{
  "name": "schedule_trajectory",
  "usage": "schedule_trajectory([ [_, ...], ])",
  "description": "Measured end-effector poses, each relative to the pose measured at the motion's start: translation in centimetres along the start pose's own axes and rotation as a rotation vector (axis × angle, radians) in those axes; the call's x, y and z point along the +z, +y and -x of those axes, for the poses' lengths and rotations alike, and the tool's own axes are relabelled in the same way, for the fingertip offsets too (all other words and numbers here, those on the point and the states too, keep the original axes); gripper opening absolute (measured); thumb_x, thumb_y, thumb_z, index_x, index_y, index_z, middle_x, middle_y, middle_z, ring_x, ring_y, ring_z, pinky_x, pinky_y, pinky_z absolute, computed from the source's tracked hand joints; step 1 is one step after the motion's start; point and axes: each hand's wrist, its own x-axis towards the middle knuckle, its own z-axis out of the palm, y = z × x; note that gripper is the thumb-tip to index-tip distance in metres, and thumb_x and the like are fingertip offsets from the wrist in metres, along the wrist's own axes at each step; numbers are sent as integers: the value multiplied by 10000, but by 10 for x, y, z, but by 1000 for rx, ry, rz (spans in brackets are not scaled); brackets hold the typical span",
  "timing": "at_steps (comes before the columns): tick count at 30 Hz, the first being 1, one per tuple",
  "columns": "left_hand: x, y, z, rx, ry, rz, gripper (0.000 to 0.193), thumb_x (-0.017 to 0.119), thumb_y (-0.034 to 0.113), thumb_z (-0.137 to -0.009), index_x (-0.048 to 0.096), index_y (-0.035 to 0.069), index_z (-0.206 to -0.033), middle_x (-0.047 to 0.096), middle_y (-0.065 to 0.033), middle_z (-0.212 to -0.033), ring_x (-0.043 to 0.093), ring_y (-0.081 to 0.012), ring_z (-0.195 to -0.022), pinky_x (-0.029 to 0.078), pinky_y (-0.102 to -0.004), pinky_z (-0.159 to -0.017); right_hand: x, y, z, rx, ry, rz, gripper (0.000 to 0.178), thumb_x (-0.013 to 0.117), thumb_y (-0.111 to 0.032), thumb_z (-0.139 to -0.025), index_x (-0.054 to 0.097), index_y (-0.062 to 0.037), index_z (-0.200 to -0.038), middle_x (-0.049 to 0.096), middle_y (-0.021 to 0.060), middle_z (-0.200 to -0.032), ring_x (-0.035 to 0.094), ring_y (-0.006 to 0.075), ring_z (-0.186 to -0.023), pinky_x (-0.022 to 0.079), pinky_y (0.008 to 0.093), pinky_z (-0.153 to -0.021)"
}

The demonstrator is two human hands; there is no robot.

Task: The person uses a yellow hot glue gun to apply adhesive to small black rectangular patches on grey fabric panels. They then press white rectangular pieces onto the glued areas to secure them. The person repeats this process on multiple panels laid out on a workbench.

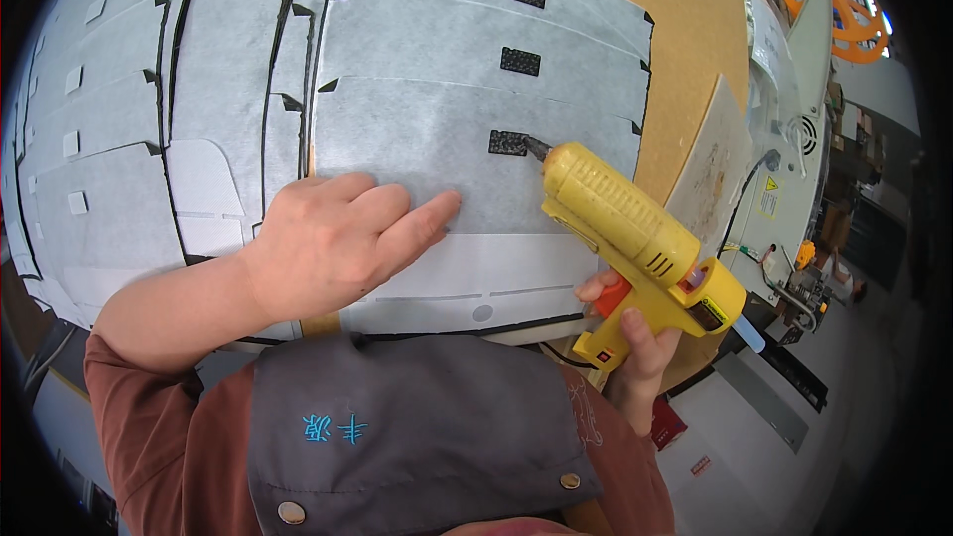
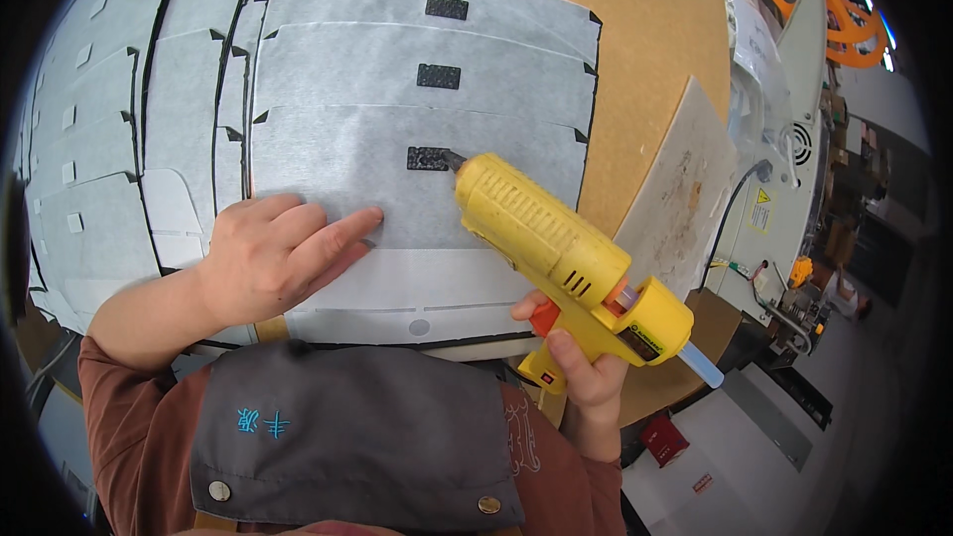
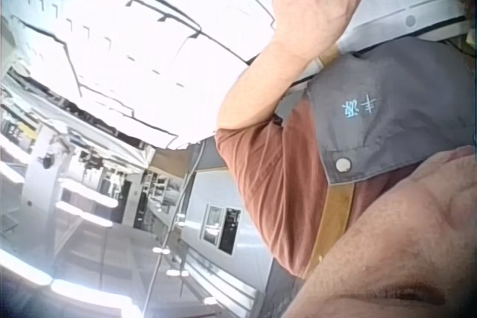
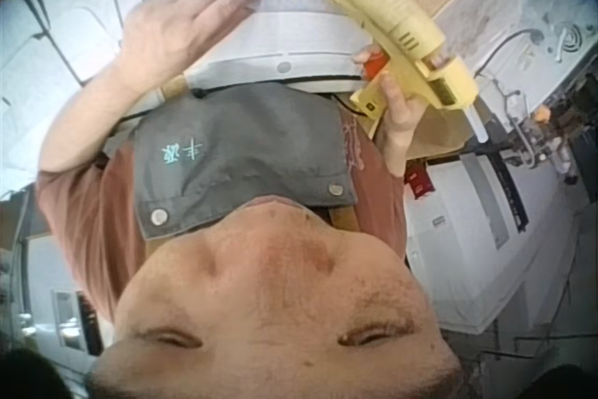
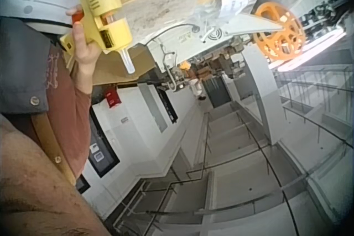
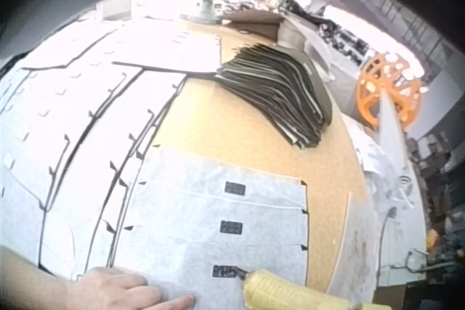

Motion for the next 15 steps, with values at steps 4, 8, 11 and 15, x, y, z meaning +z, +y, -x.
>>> schedule_trajectory([
  [4, -1, 0, -1, 2, 0, -4, 437, 779, 166, -747, 673, 124, -1169, 379, 30, -626, 422, -113, -517, 356, -277, -420, -1, 2, 2, -10, -7, -18, 572, 624, -125, -881, 390, 67, -1367, 627, 225, -1080, 634, 285, -999, 494, 399, -904],
  [8, 0, 1, 0, 0, 0, -8, 435, 777, 168, -751, 673, 125, -1171, 378, 31, -624, 421, -112, -516, 353, -276, -419, 0, 3, 5, -11, -14, -25, 568, 626, -134, -884, 397, 70, -1362, 633, 221, -1071, 635, 278, -988, 494, 395, -905],
  [11, 0, 0, 0, 2, -5, -13, 432, 776, 170, -753, 673, 126, -1170, 378, 31, -624, 418, -111, -514, 350, -275, -419, 1, 3, 5, -13, -16, -15, 562, 628, -140, -886, 404, 71, -1356, 635, 218, -1066, 635, 273, -985, 494, 393, -904],
  [15, 0, 0, 0, -2, -18, -16, 429, 776, 171, -754, 674, 125, -1168, 377, 30, -623, 415, -112, -512, 349, -274, -420, 4, 3, 4, -24, -7, -37, 559, 626, -140, -888, 404, 69, -1357, 637, 216, -1062, 635, 270, -987, 495, 394, -903],
])
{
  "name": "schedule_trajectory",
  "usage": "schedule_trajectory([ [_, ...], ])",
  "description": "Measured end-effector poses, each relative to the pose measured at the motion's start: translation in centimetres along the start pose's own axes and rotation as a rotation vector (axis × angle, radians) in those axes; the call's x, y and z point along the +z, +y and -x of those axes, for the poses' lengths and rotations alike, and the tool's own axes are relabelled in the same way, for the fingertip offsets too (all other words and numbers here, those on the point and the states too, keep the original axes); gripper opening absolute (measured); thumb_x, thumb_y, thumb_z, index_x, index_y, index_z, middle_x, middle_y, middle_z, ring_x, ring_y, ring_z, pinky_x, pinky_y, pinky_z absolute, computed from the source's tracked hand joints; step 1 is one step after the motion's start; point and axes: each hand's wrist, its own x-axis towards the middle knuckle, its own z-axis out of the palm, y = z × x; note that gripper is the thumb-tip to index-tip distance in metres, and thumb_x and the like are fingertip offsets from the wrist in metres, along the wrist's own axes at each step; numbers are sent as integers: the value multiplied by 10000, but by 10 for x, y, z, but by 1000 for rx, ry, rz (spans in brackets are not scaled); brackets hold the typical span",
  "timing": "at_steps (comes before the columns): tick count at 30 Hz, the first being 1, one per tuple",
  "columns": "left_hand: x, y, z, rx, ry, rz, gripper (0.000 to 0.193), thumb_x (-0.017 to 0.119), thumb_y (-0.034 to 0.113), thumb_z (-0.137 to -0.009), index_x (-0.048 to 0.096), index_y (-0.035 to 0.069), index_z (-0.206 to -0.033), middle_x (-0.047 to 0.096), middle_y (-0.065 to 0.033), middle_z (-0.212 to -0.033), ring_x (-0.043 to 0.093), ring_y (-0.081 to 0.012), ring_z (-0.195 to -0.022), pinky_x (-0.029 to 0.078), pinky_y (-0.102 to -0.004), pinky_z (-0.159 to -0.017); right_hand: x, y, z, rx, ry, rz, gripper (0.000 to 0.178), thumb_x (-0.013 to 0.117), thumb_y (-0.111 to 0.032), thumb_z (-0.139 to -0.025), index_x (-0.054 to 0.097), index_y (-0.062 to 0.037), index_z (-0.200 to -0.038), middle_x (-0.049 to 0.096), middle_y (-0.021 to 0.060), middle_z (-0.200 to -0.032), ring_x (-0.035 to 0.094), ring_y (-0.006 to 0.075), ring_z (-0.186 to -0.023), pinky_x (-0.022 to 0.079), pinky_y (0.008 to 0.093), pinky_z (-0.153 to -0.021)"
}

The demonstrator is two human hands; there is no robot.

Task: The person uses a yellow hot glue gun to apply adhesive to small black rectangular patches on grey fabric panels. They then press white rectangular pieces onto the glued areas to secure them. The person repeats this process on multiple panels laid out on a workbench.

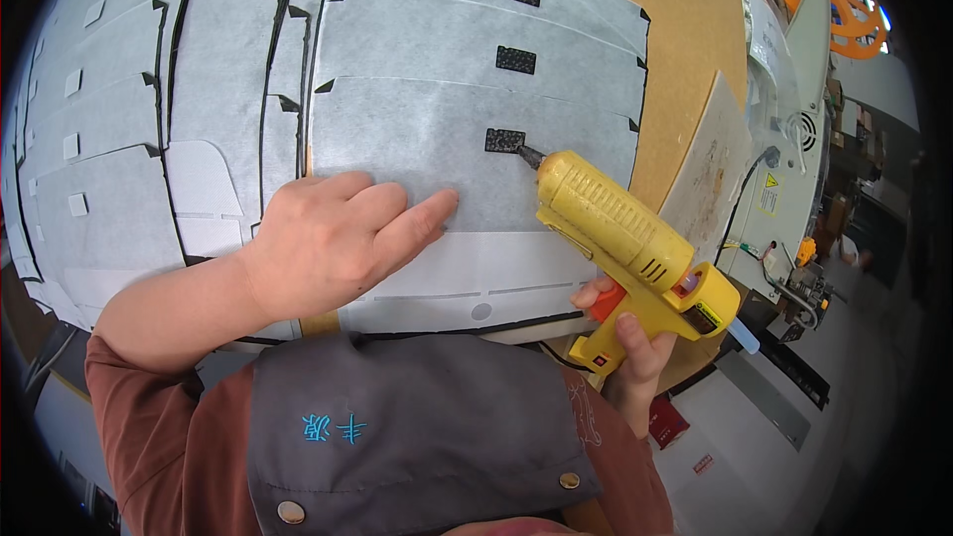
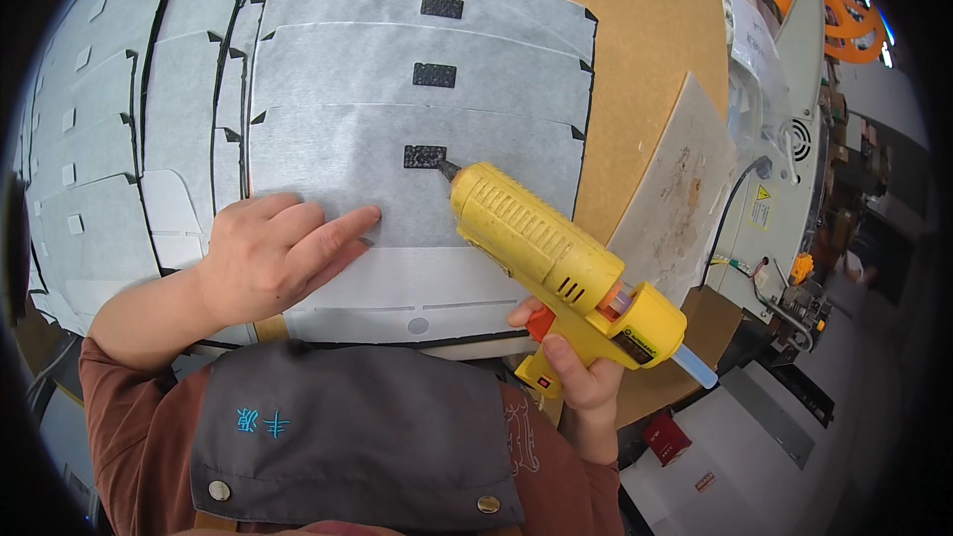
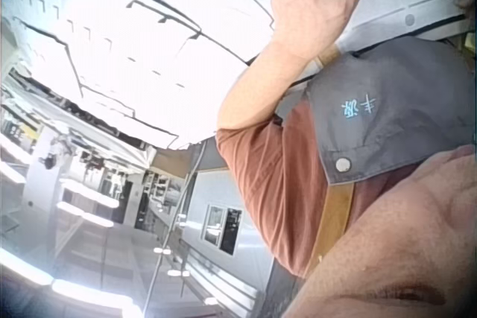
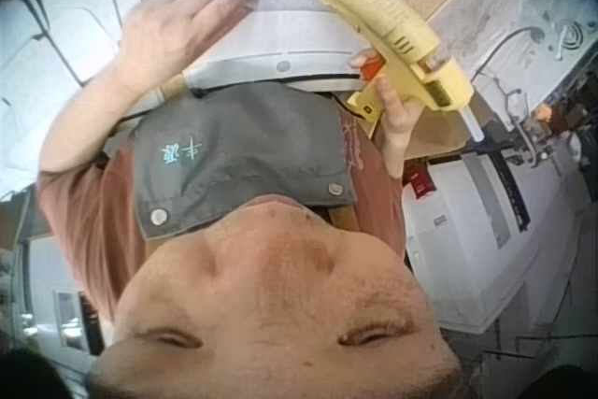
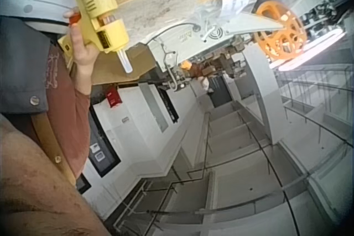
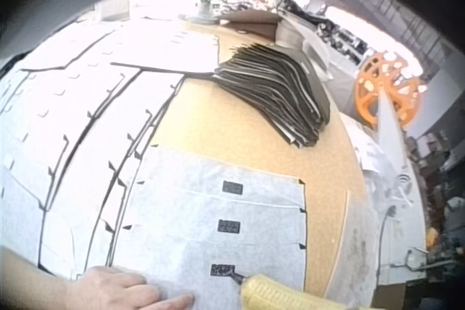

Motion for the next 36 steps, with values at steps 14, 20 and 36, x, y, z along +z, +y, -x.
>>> schedule_trajectory([
  [14, 0, 0, 0, 1, 12, 14, 438, 780, 162, -742, 677, 116, -1165, 387, 30, -626, 422, -114, -515, 355, -278, -427, -3, -3, -5, 32, -2, 48, 561, 621, -129, -893, 393, 66, -1367, 628, 216, -1079, 634, 275, -996, 491, 394, -902],
  [20, 0, -1, 0, 4, 18, 11, 440, 781, 163, -740, 675, 121, -1165, 391, 30, -631, 423, -116, -516, 357, -278, -428, -3, -1, -3, 2, -14, 22, 551, 611, -118, -890, 399, 70, -1361, 634, 211, -1059, 633, 268, -989, 489, 384, -896],
  [36, 1, 0, 1, -6, 34, 5, 413, 778, 174, -747, 682, 138, -1146, 379, 27, -626, 428, -119, -518, 361, -276, -423, 11, -9, -12, 35, -65, 36, 530, 589, -82, -872, 418, 80, -1348, 631, 206, -1057, 622, 264, -991, 478, 381, -908],
])
